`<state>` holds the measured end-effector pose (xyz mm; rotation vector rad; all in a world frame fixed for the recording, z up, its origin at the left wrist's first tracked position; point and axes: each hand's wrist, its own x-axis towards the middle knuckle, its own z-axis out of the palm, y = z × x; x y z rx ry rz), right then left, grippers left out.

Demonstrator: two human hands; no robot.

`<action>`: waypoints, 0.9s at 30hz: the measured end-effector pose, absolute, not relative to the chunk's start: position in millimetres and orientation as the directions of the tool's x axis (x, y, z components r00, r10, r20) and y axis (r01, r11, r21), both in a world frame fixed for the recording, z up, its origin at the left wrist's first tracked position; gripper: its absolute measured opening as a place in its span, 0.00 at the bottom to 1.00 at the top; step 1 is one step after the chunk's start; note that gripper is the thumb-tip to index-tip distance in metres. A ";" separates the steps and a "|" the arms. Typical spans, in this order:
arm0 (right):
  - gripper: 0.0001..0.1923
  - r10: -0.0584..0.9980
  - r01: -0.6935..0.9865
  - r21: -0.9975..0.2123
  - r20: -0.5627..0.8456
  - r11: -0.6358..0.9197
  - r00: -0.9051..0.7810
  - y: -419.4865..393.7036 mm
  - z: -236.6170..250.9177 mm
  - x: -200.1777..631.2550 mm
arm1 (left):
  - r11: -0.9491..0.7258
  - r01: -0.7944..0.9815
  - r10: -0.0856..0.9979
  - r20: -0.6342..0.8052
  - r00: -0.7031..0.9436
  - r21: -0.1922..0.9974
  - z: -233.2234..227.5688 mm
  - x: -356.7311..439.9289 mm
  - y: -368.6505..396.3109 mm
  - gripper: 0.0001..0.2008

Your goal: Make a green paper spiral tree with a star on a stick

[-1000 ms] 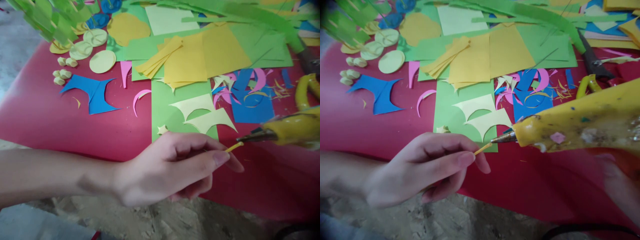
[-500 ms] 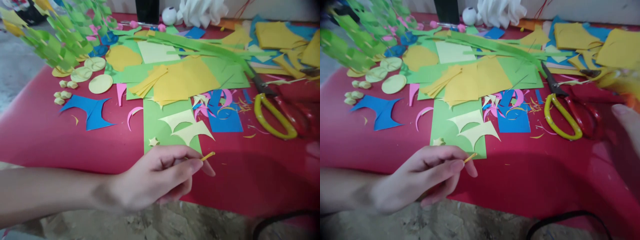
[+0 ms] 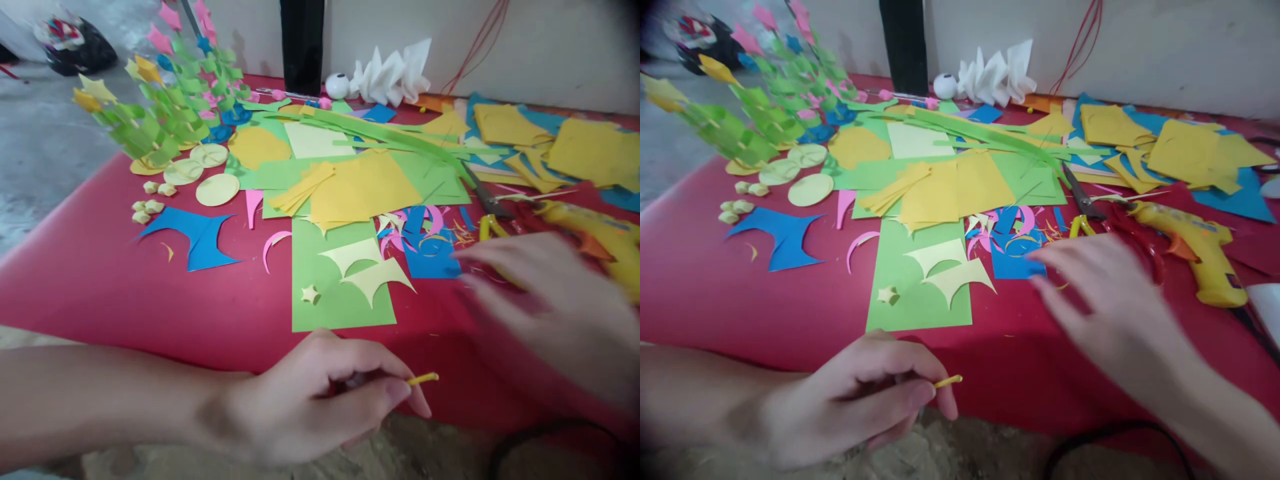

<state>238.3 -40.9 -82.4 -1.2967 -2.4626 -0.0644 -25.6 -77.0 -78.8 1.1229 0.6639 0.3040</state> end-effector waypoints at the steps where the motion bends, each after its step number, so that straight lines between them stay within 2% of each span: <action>1: 0.09 0.743 0.735 -0.172 0.324 0.655 -0.586 -38.3 -84.4 220.2 | 0.383 0.113 0.530 -0.319 0.786 0.917 -77.9 -25.9 -75.5 0.15; 3: 0.08 0.659 0.619 -0.228 0.313 0.751 -0.684 -33.9 -88.7 184.7 | 0.290 0.110 0.523 -0.254 0.814 0.951 -76.0 -26.4 -72.1 0.16; 6: 0.10 0.562 0.429 -0.401 0.321 0.810 -0.762 -24.2 -94.8 144.0 | 0.180 0.074 0.518 -0.158 0.841 0.981 -74.7 -26.9 -69.3 0.16; 9: 0.12 0.509 0.348 -0.460 0.290 0.817 -0.811 -12.5 -100.3 122.0 | 0.230 0.065 0.494 -0.174 0.852 0.971 -76.6 -27.5 -69.4 0.15; 13: 0.08 0.487 0.307 -0.483 0.307 0.820 -0.818 -4.1 -101.1 113.2 | 0.344 0.061 0.461 -0.225 0.858 0.937 -81.3 -28.9 -70.7 0.16; 16: 0.06 0.544 0.334 -0.504 0.357 0.797 -0.759 -5.1 -92.6 121.2 | 0.371 0.024 0.478 -0.213 0.852 0.928 -82.4 -29.3 -71.9 0.16; 21: 0.04 0.788 0.607 -0.502 0.406 0.616 -0.463 -20.2 -69.1 160.0 | 0.416 -0.007 0.541 -0.242 0.805 0.909 -76.5 -26.8 -69.1 0.15; 25: 0.07 0.859 0.714 -0.489 0.383 0.501 -0.340 -39.1 -59.8 190.2 | 0.358 -0.023 0.621 -0.219 0.753 0.934 -74.6 -25.0 -61.5 0.13; 27: 0.06 0.897 0.712 -0.552 0.337 0.434 -0.286 -46.6 -60.9 197.2 | 0.361 -0.025 0.634 -0.226 0.739 0.932 -75.8 -24.8 -58.7 0.13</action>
